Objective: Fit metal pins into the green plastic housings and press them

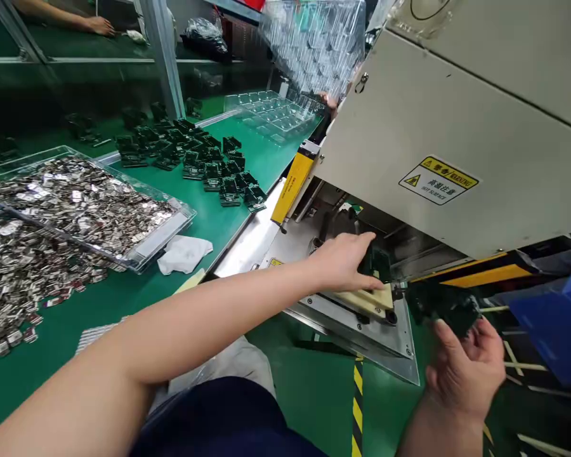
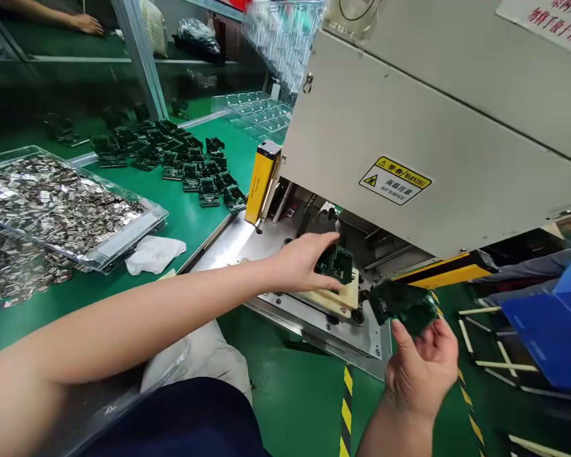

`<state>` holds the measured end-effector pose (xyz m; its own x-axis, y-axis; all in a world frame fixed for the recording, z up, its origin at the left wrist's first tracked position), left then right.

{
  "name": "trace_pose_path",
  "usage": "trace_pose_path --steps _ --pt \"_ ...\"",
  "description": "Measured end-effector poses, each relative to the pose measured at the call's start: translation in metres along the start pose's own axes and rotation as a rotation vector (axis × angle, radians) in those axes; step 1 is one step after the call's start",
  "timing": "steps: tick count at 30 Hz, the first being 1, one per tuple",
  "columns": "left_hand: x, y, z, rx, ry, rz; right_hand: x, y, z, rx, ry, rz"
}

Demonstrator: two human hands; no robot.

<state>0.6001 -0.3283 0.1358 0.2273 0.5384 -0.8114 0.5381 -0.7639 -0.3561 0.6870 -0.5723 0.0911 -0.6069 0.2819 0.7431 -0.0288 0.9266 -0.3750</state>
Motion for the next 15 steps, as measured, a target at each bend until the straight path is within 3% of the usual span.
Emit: trace_pose_path --steps 1,3,6,10,13,15 --pt "0.002 0.005 -0.006 -0.001 -0.047 0.013 -0.003 -0.004 -0.005 -0.099 0.072 -0.055" --pt "0.005 -0.005 -0.009 -0.097 -0.109 0.109 0.004 0.002 -0.014 -0.208 0.150 -0.147" --pt "0.011 -0.052 0.015 -0.281 -0.143 0.290 0.031 0.041 -0.034 -0.035 0.066 -0.055" --pt "0.041 -0.121 0.084 -0.309 -0.258 0.290 0.039 0.089 -0.051 0.304 -0.004 0.134" --pt "0.071 -0.148 0.140 -0.269 -0.346 0.284 0.033 0.084 -0.046 0.327 -0.070 0.210" --pt "0.091 -0.149 0.166 -0.240 -0.404 0.270 0.024 0.058 -0.030 0.212 -0.106 0.322"
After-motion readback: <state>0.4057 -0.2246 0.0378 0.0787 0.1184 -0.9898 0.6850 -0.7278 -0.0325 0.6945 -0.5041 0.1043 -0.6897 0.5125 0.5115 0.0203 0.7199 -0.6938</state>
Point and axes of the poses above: each hand's wrist, its own z-axis away from the middle knuckle, its own y-axis out of the palm, x = y × z, the point moved 8 cm from there along -z, towards the middle knuckle, and after that the axes turned 10 degrees about -x, right-handed, at the moved point
